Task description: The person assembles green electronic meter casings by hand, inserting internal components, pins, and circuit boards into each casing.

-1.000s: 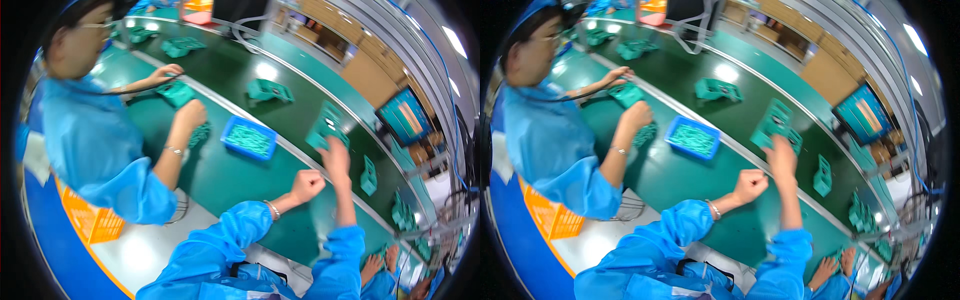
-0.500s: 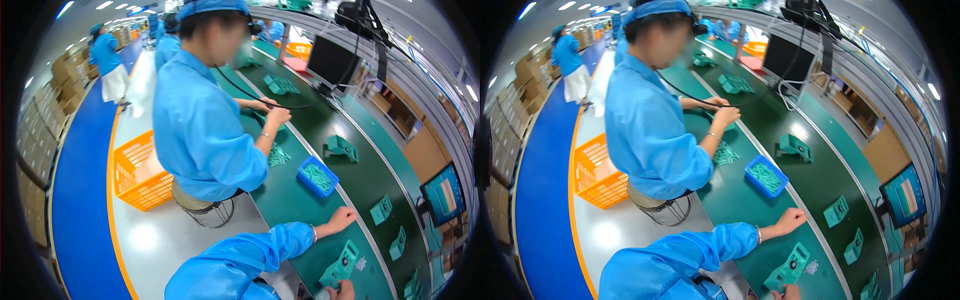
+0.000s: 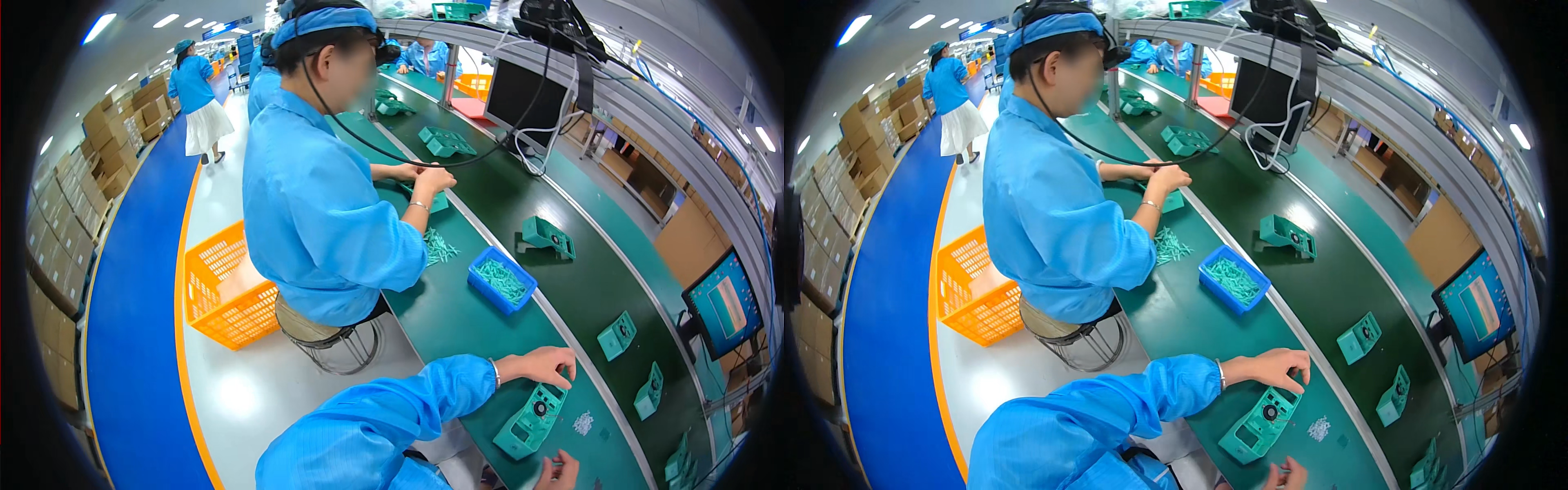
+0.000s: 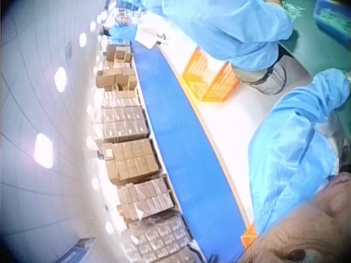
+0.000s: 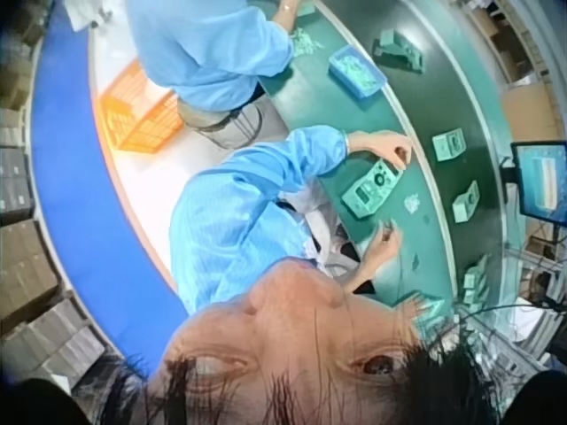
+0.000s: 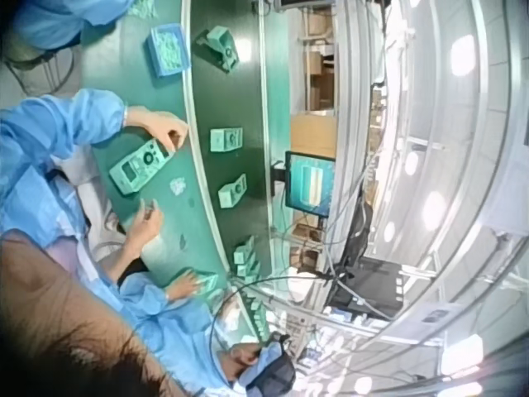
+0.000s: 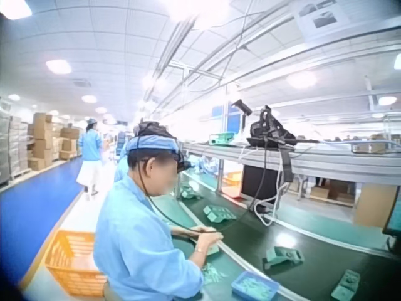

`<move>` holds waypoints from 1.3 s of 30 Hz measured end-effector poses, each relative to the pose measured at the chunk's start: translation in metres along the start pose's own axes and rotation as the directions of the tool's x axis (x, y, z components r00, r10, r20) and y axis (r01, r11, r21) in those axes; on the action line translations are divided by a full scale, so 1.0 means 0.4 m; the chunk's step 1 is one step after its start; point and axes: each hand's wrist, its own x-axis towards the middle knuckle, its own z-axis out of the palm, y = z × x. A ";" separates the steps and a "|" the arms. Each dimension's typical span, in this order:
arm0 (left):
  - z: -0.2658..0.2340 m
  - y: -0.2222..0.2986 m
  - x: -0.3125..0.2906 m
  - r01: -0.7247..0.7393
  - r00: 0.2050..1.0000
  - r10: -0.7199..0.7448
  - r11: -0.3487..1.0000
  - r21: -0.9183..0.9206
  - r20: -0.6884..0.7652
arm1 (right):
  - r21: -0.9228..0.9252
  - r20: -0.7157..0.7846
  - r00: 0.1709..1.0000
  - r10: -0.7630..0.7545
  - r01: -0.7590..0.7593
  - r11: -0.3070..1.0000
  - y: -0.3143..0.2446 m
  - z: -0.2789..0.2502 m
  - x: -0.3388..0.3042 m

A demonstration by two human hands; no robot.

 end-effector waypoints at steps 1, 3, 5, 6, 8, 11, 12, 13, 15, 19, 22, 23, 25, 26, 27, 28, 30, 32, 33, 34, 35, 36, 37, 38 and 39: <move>0.001 -0.010 -0.003 -0.073 0.997 0.070 0.995 0.064 0.040 | 0.003 0.007 1.000 0.007 -0.007 1.000 0.020 -0.003 -0.015; 0.003 -0.020 -0.002 -0.140 0.987 0.129 0.983 0.117 0.097 | 0.043 -0.120 0.970 0.211 -0.207 0.977 0.063 -0.003 -0.044; 0.010 -0.019 0.001 -0.198 0.971 0.154 0.947 0.252 0.185 | 0.084 -0.145 0.936 0.320 -0.310 0.947 0.117 0.016 -0.080; 0.010 -0.024 0.003 -0.192 0.970 0.146 0.950 0.246 0.196 | 0.130 -0.173 0.896 0.409 -0.391 0.911 0.136 0.029 -0.088; 0.026 -0.022 0.017 -0.195 0.965 0.147 0.956 0.220 0.219 | 0.164 -0.232 0.880 0.414 -0.384 0.909 0.173 0.049 -0.102; 0.028 -0.014 0.041 -0.275 0.946 0.231 0.943 0.188 0.226 | 0.418 -0.363 0.817 0.449 -0.288 0.862 0.232 0.085 -0.100; -0.006 -0.022 0.042 -0.317 0.936 0.279 0.934 0.166 0.216 | 0.420 -0.242 0.838 0.488 -0.363 0.832 0.241 0.086 -0.095; -0.013 -0.037 0.045 -0.311 0.940 0.285 0.942 0.125 0.188 | 0.400 -0.223 0.804 0.551 -0.441 0.804 0.207 0.079 -0.073; -0.018 -0.029 0.060 -0.252 0.942 0.225 0.964 0.081 0.248 | 0.314 -0.296 0.817 0.495 -0.406 0.858 0.169 0.069 -0.053; -0.025 -0.015 0.042 -0.225 0.958 0.192 0.964 0.143 0.213 | 0.513 -0.245 0.807 0.537 -0.362 0.778 0.171 0.085 -0.057; 0.019 0.014 0.045 -0.097 0.974 0.064 0.984 0.148 0.216 | 0.471 -0.271 0.804 0.529 -0.368 0.801 0.188 0.063 -0.075; 0.027 0.017 0.046 -0.075 0.973 0.036 0.983 0.168 0.229 | 0.486 -0.261 0.798 0.543 -0.378 0.788 0.198 0.061 -0.079; 0.039 0.023 0.047 -0.062 0.972 0.022 0.984 0.167 0.234 | 0.477 -0.242 0.807 0.538 -0.384 0.791 0.216 0.054 -0.078; 0.037 0.024 0.045 -0.045 0.973 0.002 0.983 0.180 0.230 | 0.476 -0.215 0.822 0.528 -0.384 0.791 0.213 0.048 -0.059; 0.034 0.025 0.042 -0.040 0.975 -0.001 0.983 0.179 0.222 | 0.472 -0.209 0.826 0.523 -0.383 0.794 0.209 0.041 -0.039; 0.031 0.026 0.039 -0.023 0.977 -0.014 0.985 0.171 0.214 | 0.469 -0.162 0.843 0.513 -0.392 0.792 0.206 0.034 -0.016; 0.035 0.028 0.037 -0.005 0.979 -0.027 0.988 0.151 0.203 | 0.454 -0.113 0.858 0.502 -0.404 0.794 0.213 0.024 0.032; 0.030 0.033 0.042 0.026 0.975 -0.057 0.989 0.144 0.215 | 0.328 -0.151 0.898 0.414 -0.350 0.878 0.229 0.025 0.089; 0.028 0.030 0.042 0.030 0.977 -0.059 0.990 0.140 0.205 | 0.322 -0.144 0.902 0.408 -0.346 0.881 0.240 0.029 0.106; 0.029 0.028 0.040 0.019 0.977 -0.045 0.992 0.127 0.208 | 0.265 -0.168 0.915 0.368 -0.317 0.911 0.253 0.034 0.119; 0.027 0.027 0.039 0.010 0.978 -0.034 0.993 0.114 0.208 | 0.206 -0.186 0.927 0.325 -0.286 0.936 0.255 0.037 0.132; 0.026 0.025 0.040 0.018 0.980 -0.039 0.994 0.110 0.196 | 0.201 -0.176 0.932 0.318 -0.282 0.938 0.256 0.041 0.138; 0.025 0.023 0.042 0.023 0.978 -0.044 0.994 0.105 0.202 | 0.171 -0.191 0.938 0.290 -0.259 0.951 0.256 0.045 0.143; 0.025 0.024 0.041 0.031 0.977 -0.051 0.995 0.098 0.208 | 0.138 -0.202 0.943 0.263 -0.239 0.961 0.250 0.044 0.148; 0.021 0.019 0.039 0.041 0.978 -0.058 0.995 0.088 0.198 | 0.130 -0.189 0.947 0.259 -0.237 0.963 0.241 0.049 0.150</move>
